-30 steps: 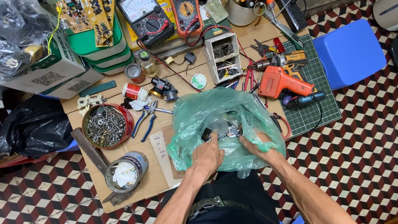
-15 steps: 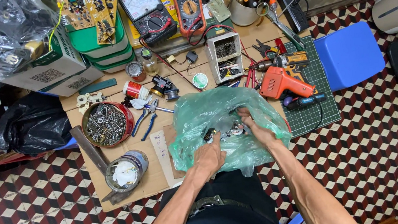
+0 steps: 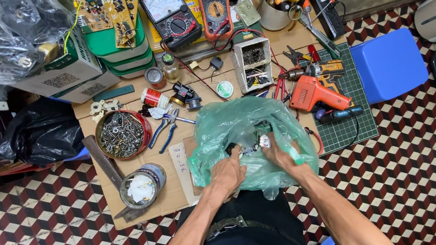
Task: The person sorts small electronic components from a green plastic bag onto a cluttered workbench. They pick up individual items, examine them, and place them on the table or into other containers. The person also handles plastic bags and wires, organizing them on the workbench.
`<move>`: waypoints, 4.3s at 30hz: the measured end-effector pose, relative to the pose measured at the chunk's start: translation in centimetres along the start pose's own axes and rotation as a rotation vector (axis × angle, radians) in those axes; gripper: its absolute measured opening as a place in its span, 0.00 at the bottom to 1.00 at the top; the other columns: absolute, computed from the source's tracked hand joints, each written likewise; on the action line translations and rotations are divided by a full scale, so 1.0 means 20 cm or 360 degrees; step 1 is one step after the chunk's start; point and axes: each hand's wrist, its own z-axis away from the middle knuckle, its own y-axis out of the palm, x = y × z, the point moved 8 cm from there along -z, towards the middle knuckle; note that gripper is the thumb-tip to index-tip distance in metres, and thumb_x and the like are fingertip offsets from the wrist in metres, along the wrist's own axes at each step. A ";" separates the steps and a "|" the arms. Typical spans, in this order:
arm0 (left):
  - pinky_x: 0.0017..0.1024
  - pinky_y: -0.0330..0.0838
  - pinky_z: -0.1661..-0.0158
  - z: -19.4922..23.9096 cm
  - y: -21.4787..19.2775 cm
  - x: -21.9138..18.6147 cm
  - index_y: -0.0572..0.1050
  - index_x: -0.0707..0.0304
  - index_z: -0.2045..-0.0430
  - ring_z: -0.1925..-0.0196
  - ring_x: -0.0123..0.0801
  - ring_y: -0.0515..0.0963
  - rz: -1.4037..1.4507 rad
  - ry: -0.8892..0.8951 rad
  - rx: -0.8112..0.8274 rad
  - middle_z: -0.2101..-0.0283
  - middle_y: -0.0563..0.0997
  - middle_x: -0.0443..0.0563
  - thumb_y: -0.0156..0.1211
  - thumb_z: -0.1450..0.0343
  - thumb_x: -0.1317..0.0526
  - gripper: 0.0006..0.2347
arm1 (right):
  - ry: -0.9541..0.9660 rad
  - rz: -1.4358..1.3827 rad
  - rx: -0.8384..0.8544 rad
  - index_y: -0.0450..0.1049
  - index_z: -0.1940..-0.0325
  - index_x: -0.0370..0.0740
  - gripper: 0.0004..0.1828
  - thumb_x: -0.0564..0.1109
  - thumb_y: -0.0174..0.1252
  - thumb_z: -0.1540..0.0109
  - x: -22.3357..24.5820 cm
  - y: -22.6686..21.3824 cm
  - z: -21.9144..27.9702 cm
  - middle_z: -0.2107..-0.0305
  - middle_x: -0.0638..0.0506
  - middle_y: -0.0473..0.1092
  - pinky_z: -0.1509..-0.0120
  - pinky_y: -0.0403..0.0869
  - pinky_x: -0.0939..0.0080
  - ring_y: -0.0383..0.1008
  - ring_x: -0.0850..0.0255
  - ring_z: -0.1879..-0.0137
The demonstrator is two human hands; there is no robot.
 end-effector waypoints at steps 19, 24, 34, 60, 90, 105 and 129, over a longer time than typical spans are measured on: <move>0.34 0.78 0.53 -0.04 -0.13 -0.06 0.66 0.64 0.36 0.51 0.39 0.84 0.1100 -0.0022 -0.0436 0.48 0.82 0.60 0.63 0.31 0.56 0.27 | 0.0401 -0.2618 0.0549 0.71 0.39 0.30 0.36 0.64 0.39 0.31 0.12 -0.07 0.16 0.59 0.39 0.76 0.57 0.79 0.59 0.80 0.56 0.57; 0.39 0.72 0.44 0.23 -0.32 -0.34 0.64 0.60 0.33 0.40 0.50 0.77 0.0891 0.0424 -0.0441 0.37 0.73 0.64 0.63 0.31 0.58 0.29 | 0.0294 -0.3002 0.0571 0.64 0.33 0.30 0.35 0.62 0.41 0.31 0.27 -0.20 0.28 0.50 0.37 0.74 0.39 0.75 0.53 0.78 0.52 0.45; 0.36 0.70 0.41 0.32 -0.36 -0.27 0.74 0.61 0.41 0.39 0.46 0.78 0.0953 0.0326 -0.0673 0.42 0.80 0.59 0.65 0.31 0.59 0.22 | 0.0211 -0.3088 0.0484 0.61 0.30 0.28 0.37 0.62 0.42 0.31 0.48 -0.24 0.40 0.40 0.41 0.70 0.34 0.71 0.52 0.73 0.54 0.37; 0.52 0.67 0.41 -0.15 -0.47 -0.12 0.56 0.64 0.29 0.41 0.68 0.74 0.0213 0.0364 -0.0534 0.40 0.71 0.77 0.57 0.25 0.61 0.28 | 0.0354 -0.0868 -0.0320 0.63 0.31 0.43 0.28 0.44 0.48 0.37 -0.08 -0.37 -0.09 0.38 0.41 0.66 0.28 0.62 0.49 0.64 0.45 0.31; 0.44 0.65 0.37 -0.50 -0.30 -0.12 0.63 0.68 0.34 0.34 0.58 0.69 -0.0123 0.0492 -0.0299 0.34 0.68 0.67 0.63 0.32 0.58 0.29 | -0.0300 0.0372 0.0116 0.65 0.31 0.53 0.32 0.44 0.49 0.41 0.03 -0.26 -0.54 0.44 0.45 0.70 0.37 0.72 0.44 0.73 0.42 0.43; 0.45 0.68 0.38 -0.65 -0.13 -0.04 0.60 0.52 0.32 0.34 0.53 0.71 -0.0504 0.0074 0.0215 0.35 0.69 0.63 0.70 0.37 0.63 0.35 | -0.0099 0.0325 0.0170 0.71 0.40 0.45 0.28 0.61 0.54 0.37 0.00 -0.25 -0.57 0.47 0.42 0.73 0.38 0.72 0.42 0.73 0.44 0.43; 0.44 0.70 0.43 -0.69 -0.54 0.02 0.65 0.68 0.39 0.43 0.62 0.75 -0.0445 0.0237 -0.0195 0.45 0.75 0.74 0.53 0.34 0.76 0.25 | -0.0802 0.0086 -0.0314 0.71 0.38 0.45 0.33 0.33 0.59 0.49 0.27 -0.06 -0.68 0.46 0.36 0.70 0.38 0.69 0.41 0.70 0.37 0.42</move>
